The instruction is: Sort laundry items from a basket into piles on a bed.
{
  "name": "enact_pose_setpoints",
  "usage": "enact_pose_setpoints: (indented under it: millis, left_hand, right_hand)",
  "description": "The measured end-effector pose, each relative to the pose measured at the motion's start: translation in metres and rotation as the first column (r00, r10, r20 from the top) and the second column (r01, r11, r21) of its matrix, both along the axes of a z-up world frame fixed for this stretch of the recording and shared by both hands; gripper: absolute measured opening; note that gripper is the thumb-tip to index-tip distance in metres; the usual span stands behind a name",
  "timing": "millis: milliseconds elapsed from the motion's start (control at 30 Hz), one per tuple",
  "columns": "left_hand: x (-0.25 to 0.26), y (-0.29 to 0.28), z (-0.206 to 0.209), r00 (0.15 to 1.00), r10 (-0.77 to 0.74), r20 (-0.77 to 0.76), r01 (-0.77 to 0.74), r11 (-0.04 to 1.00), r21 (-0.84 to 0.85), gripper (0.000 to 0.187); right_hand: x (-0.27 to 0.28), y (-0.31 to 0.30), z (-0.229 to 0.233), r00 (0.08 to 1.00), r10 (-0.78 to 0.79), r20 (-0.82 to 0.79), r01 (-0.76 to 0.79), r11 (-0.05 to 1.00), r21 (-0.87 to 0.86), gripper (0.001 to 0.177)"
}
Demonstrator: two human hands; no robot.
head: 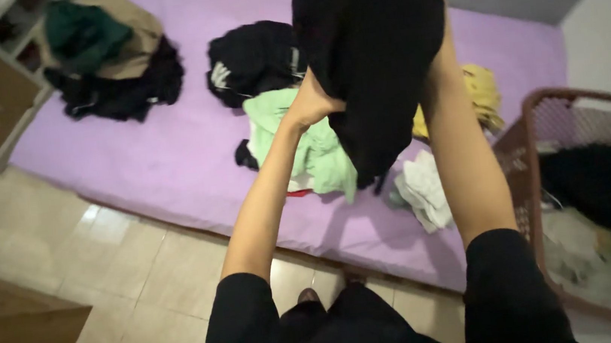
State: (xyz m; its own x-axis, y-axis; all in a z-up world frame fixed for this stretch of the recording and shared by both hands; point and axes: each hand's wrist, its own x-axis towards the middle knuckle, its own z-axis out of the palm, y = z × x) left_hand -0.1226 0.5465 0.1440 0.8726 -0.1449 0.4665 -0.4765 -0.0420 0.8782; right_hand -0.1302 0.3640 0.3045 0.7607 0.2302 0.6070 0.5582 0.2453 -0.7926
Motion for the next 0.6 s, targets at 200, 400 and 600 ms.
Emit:
enact_pose_setpoints:
  millis: [200,400,600]
  left_hand:
    - [0.012,0.084,-0.053,0.947,0.276,-0.164,-0.297,0.947,-0.124,0.081]
    - [0.025,0.172,-0.071,0.770,0.635,-0.065,-0.635,0.750,-0.184,0.068]
    - [0.032,0.212,-0.042,0.699,0.715,0.024,-0.710,0.698,-0.095,0.045]
  right_hand:
    - [0.024,0.094,0.003,0.977,0.213,0.013,-0.211,0.974,-0.084,0.024]
    - [0.073,0.133,-0.030,0.964,0.263,0.032,-0.258,0.960,-0.113,0.023]
    - [0.139,0.143,-0.078,0.975,0.195,0.105,-0.178,0.972,-0.151,0.029]
